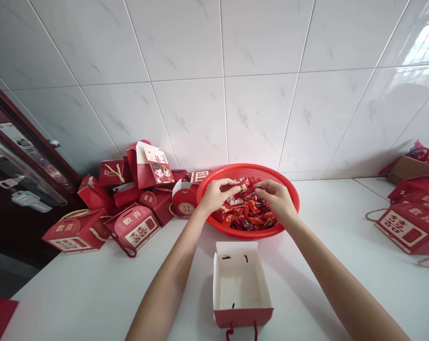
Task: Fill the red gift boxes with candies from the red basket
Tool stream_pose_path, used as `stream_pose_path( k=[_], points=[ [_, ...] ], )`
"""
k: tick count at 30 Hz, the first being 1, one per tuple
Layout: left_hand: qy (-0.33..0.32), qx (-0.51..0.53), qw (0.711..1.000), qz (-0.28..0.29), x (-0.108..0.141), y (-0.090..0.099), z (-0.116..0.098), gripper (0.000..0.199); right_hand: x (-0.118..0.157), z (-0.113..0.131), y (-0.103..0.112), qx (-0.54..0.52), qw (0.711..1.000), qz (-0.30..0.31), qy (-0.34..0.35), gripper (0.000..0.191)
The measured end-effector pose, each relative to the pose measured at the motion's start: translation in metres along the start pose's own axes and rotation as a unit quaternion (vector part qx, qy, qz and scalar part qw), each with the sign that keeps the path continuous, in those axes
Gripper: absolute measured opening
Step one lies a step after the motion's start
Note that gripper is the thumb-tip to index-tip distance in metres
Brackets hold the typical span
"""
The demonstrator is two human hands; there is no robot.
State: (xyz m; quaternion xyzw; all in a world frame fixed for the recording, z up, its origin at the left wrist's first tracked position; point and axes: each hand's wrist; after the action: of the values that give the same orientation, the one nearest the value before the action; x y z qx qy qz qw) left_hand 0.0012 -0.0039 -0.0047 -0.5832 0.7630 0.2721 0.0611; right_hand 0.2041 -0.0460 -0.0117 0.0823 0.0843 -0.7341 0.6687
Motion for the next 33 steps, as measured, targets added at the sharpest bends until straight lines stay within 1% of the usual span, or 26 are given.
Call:
stream_pose_path(
  k=[3, 7, 10, 12, 15, 17, 19, 21, 23, 25, 29, 33],
  points=[
    [0.002, 0.011, 1.0, 0.017, 0.0, 0.0, 0.001, 0.031, -0.001, 0.0, 0.0, 0.015, 1.0, -0.002, 0.013, 0.023],
    [0.014, 0.016, 0.999, 0.035, 0.001, 0.0, 0.0, 0.029, 0.001, 0.002, -0.001, -0.016, 1.0, 0.017, 0.003, 0.026],
    [0.018, 0.011, 0.999, 0.041, 0.001, 0.0, -0.001, 0.029, 0.002, 0.003, -0.002, -0.034, 0.999, -0.007, 0.0, 0.029],
    [0.014, 0.019, 0.999, 0.03, 0.0, 0.001, -0.002, 0.03, 0.002, 0.003, -0.001, -0.052, 0.998, -0.026, -0.005, 0.034],
    [0.021, 0.039, 0.999, -0.002, 0.0, 0.001, -0.001, 0.029, 0.0, 0.002, 0.001, -0.091, 0.995, -0.04, -0.02, 0.041],
    [0.028, 0.051, 0.998, -0.018, 0.0, 0.002, 0.001, 0.031, -0.001, 0.002, 0.002, -0.113, 0.992, -0.044, -0.028, 0.04],
    [0.027, 0.066, 0.997, -0.034, -0.001, 0.002, 0.003, 0.032, -0.001, 0.004, 0.002, -0.129, 0.99, -0.033, -0.04, 0.037],
    [0.021, 0.077, 0.995, -0.053, -0.001, 0.002, 0.006, 0.032, -0.001, 0.006, 0.001, -0.136, 0.989, -0.004, -0.057, 0.035],
    [0.015, 0.081, 0.994, -0.067, -0.002, 0.002, 0.008, 0.033, 0.0, 0.008, 0.001, -0.127, 0.988, 0.03, -0.078, 0.034],
    [0.011, 0.08, 0.994, -0.075, -0.002, 0.003, 0.009, 0.035, 0.001, 0.008, 0.0, -0.11, 0.989, 0.05, -0.089, 0.033],
    [0.006, 0.075, 0.995, -0.066, -0.002, 0.004, 0.009, 0.043, 0.0, 0.005, 0.0, -0.092, 0.991, 0.038, -0.085, 0.032],
    [-0.003, 0.076, 0.996, -0.036, -0.002, 0.004, 0.009, 0.047, -0.001, 0.004, 0.0, -0.097, 0.991, 0.03, -0.085, 0.033]
  ],
)
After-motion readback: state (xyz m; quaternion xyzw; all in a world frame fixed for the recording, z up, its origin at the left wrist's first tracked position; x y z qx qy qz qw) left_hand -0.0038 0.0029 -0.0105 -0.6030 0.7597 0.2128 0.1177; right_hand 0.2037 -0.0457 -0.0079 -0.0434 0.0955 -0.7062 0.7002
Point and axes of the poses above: each hand's wrist, its own x-axis away from the middle knuckle, its own y-axis out of the back of the hand, z = x × y
